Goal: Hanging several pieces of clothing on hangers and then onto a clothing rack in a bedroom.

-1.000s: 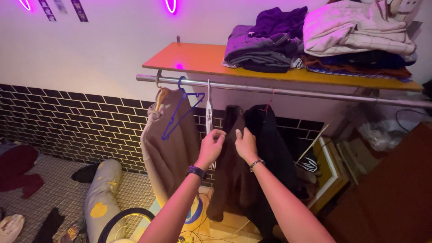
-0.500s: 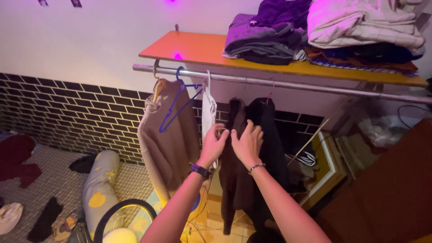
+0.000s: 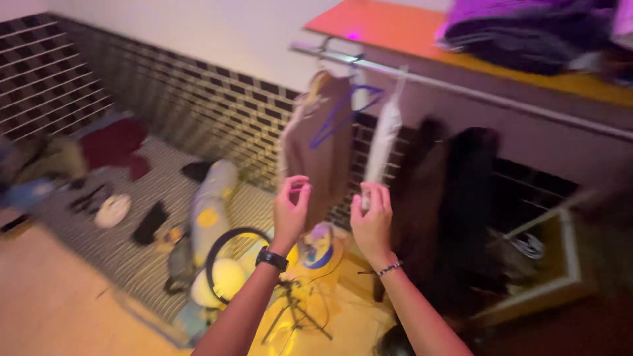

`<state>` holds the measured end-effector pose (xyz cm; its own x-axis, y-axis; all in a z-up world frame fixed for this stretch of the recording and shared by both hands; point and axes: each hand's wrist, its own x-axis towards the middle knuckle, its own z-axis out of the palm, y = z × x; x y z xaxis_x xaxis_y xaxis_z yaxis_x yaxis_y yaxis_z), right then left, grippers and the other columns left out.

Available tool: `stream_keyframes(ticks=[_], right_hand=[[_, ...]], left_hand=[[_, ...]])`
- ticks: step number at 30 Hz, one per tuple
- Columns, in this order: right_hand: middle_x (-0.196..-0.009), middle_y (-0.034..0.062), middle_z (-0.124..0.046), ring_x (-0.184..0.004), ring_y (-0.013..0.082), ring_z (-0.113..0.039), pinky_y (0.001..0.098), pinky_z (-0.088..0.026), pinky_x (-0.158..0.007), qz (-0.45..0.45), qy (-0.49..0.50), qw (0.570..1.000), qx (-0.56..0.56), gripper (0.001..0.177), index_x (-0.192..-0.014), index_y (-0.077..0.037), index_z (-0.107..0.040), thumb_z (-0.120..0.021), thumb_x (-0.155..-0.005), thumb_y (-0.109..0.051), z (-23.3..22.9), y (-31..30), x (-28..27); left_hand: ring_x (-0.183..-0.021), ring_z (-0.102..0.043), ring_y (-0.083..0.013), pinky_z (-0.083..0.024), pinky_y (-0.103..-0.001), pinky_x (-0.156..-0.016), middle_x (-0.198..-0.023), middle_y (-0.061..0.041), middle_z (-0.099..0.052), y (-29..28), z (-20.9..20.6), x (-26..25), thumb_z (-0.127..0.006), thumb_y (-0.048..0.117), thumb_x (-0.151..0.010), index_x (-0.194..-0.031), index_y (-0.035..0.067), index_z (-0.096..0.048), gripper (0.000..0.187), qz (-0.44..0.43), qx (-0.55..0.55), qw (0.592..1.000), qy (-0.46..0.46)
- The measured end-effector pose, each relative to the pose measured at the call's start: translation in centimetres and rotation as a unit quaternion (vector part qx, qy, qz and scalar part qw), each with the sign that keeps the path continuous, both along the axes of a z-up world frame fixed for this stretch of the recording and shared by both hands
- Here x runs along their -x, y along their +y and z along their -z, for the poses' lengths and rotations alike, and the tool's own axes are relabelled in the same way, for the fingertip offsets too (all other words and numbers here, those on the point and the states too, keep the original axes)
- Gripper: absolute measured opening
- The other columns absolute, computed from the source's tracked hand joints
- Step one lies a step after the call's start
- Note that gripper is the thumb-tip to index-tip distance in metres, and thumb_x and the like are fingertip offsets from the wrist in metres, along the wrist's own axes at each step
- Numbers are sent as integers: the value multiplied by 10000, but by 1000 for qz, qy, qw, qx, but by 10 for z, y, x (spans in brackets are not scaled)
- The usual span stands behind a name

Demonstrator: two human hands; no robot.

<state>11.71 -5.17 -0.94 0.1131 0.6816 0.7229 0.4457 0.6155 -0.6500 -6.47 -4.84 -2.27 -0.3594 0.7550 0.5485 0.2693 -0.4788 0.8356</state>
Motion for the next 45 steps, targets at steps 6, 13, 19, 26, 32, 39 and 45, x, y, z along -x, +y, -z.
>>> stream_keyframes(ticks=[6, 13, 19, 26, 32, 39, 45], right_hand=[[-863, 110, -744, -703, 178, -703, 331, -555, -641, -148, 61, 972, 174, 164, -1060, -10, -717, -663, -948, -116, 24, -41, 86], [-735, 99, -707, -632, 74, -600, 294, -486, -583, -222, 67, 945, 232, 261, -1001, 10, -742, -656, -1002, -236, 32, -78, 206], [-699, 98, -656, -627, 97, -552, 287, -445, -587, -234, 10, 944, 231, 311, -938, -4, -772, -648, -1010, -280, 76, -108, 335], [-722, 29, -648, -610, 100, -559, 276, -436, -535, -318, 32, 889, 328, 242, -951, -18, -748, -655, -960, -242, 115, -156, 471], [-771, 13, -644, -607, 109, -607, 277, -441, -463, -355, 27, 842, 405, 232, -1014, -38, -692, -655, -950, -257, 112, -174, 569], [-786, 53, -618, -619, 117, -586, 271, -429, -471, -433, 30, 795, 423, 221, -1063, -40, -698, -612, -1002, -233, 135, -174, 676], [-930, 58, -724, -740, 145, -668, 287, -507, -537, -473, 6, 752, 459, 235, -1114, -58, -676, -556, -973, -203, 150, -169, 786]], left_hand=[[-805, -710, -110, -572, -254, -738, -930, -42, -761, -70, 24, 110, -664, 142, -978, -1122, 16, -696, 194, -33, 38, 996, -75], [-565, -530, -59, -408, -223, -508, -699, 14, -588, -167, 42, 247, -581, 238, -1067, -1048, 10, -694, 255, -137, 42, 978, -153], [-523, -457, -47, -365, -223, -467, -637, 35, -515, -260, 72, 377, -576, 255, -1052, -1033, 29, -677, 248, -216, 76, 958, -173], [-799, -621, -79, -527, -241, -655, -981, -16, -682, -372, 87, 507, -593, 74, -943, -1236, 72, -628, 295, -331, 78, 935, -103], [-854, -655, -105, -556, -258, -696, -1084, -38, -702, -421, 68, 578, -616, 60, -912, -1249, 76, -628, 338, -383, 92, 907, -150], [-846, -674, -104, -539, -254, -673, -1098, -38, -683, -437, 91, 659, -585, 61, -926, -1240, 68, -632, 318, -378, 72, 899, -208], [-817, -675, -105, -512, -240, -659, -1052, -35, -693, -433, 84, 743, -607, 106, -972, -1239, 55, -625, 273, -383, 89, 893, -220]])
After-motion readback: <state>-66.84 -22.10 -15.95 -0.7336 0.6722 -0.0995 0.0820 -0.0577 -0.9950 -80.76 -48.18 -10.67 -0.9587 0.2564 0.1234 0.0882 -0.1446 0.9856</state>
